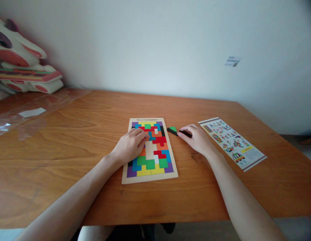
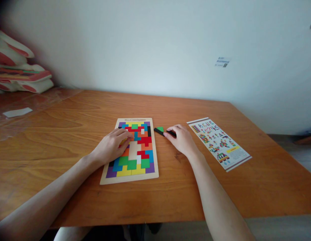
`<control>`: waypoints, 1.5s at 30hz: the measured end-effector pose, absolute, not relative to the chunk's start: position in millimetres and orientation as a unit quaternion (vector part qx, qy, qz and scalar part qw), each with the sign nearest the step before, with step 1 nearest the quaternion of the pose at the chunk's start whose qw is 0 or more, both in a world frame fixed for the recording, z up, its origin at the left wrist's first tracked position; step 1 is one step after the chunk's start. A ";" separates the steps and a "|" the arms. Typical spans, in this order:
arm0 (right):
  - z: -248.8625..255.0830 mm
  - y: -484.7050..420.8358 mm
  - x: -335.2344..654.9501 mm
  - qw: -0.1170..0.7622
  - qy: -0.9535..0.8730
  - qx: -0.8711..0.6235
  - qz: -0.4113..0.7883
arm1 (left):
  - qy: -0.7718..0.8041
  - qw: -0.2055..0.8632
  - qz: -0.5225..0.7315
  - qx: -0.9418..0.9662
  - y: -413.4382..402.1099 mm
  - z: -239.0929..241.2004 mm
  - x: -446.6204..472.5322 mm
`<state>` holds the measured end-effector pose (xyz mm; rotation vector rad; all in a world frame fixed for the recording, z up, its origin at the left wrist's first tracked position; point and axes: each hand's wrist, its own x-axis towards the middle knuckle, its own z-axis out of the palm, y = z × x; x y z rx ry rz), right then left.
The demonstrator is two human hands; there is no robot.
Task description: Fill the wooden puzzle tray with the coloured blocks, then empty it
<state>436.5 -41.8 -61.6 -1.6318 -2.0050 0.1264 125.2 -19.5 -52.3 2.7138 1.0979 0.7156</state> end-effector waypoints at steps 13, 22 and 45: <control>-67.8 -36.7 424.5 0.270 -0.804 -0.526 0.055 | 0.355 0.062 0.234 0.903 -21.4 -53.0 126.2; -59.0 -41.1 427.1 0.227 -0.823 -0.521 0.016 | 0.352 0.061 0.224 0.907 -21.8 -52.7 125.9; -72.8 -33.0 430.1 0.362 -0.698 -0.597 0.160 | 0.359 0.061 0.221 0.904 -20.2 -52.6 123.7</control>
